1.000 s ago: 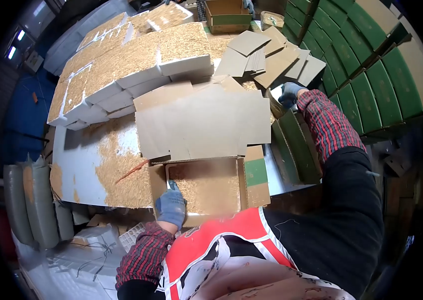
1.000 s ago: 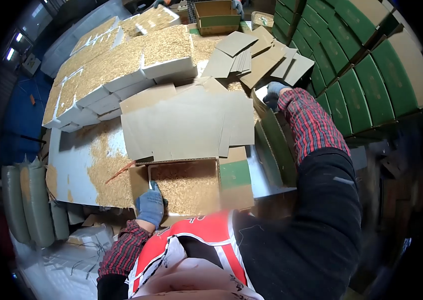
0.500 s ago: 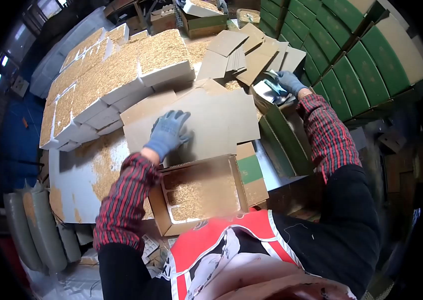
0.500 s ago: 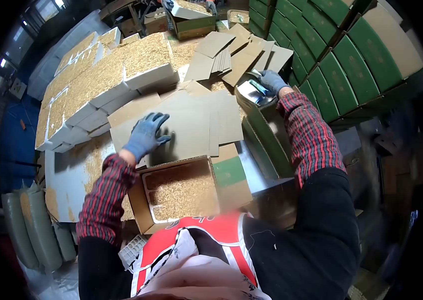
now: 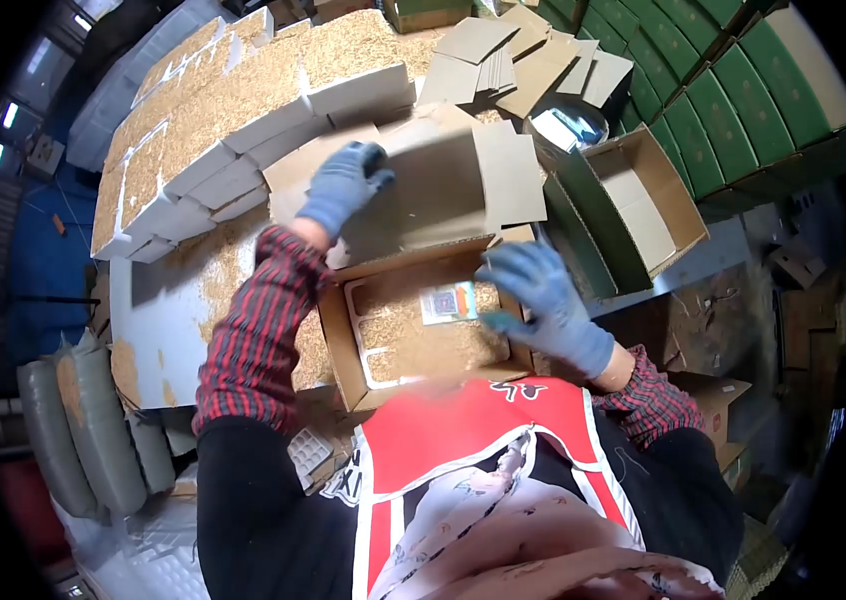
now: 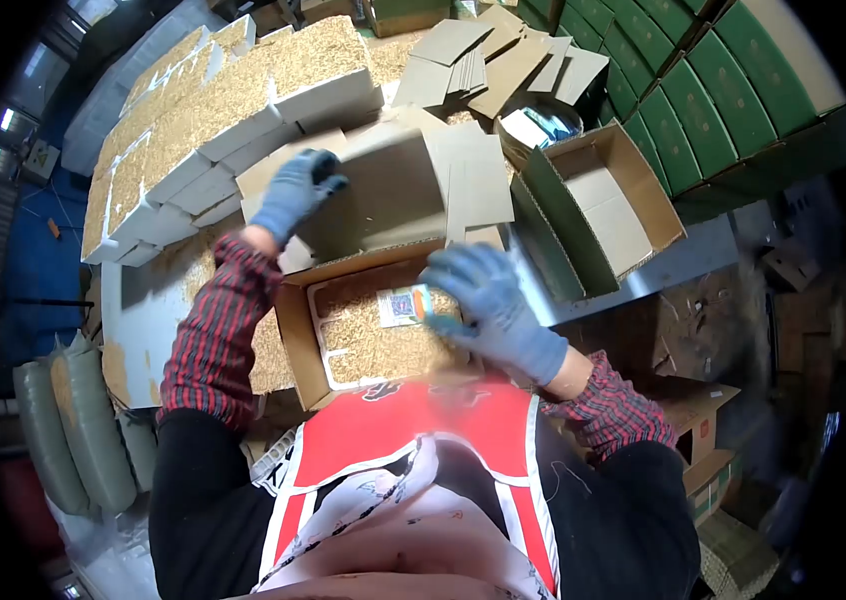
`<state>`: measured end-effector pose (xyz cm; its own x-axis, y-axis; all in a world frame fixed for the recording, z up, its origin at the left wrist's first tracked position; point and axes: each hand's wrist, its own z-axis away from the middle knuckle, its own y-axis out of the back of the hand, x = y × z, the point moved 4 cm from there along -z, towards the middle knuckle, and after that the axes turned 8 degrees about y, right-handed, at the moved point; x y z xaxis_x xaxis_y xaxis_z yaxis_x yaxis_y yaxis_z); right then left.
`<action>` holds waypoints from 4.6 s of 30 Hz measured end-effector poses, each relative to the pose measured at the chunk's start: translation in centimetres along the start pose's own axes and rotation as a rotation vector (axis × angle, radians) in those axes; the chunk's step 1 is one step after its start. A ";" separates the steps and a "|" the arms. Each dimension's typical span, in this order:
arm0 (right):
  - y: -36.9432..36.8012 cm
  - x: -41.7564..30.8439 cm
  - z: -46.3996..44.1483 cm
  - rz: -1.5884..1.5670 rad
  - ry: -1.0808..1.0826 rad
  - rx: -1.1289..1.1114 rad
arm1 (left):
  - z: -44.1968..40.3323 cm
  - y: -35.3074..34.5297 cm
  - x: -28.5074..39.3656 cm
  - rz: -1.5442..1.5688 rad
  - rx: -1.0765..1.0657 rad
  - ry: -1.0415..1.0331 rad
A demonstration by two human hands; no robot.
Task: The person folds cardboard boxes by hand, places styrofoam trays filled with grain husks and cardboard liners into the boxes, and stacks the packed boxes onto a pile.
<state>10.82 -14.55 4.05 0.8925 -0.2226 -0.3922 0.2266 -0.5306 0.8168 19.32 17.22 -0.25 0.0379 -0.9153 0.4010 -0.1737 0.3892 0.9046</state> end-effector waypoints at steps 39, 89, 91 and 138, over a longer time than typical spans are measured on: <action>4.3 5.0 19.2 -1.005 -0.714 1.295 | 10.0 -4.0 11.5 1.507 -0.269 0.193; 2.7 5.8 9.6 -1.729 -1.417 0.331 | 32.3 6.8 -0.6 0.832 -0.244 0.398; 4.5 5.8 10.3 -1.692 -1.341 0.393 | 33.0 7.7 -1.0 0.776 -0.293 0.407; -1.0 2.6 5.3 -1.006 -0.370 0.194 | 18.3 -4.5 14.1 0.174 -0.131 -0.443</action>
<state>10.83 -18.90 -0.05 0.1525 0.1708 -0.9734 0.6930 -0.7207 -0.0179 2.64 0.66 -1.31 -0.4077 -0.7805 0.4738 -0.0139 0.5242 0.8515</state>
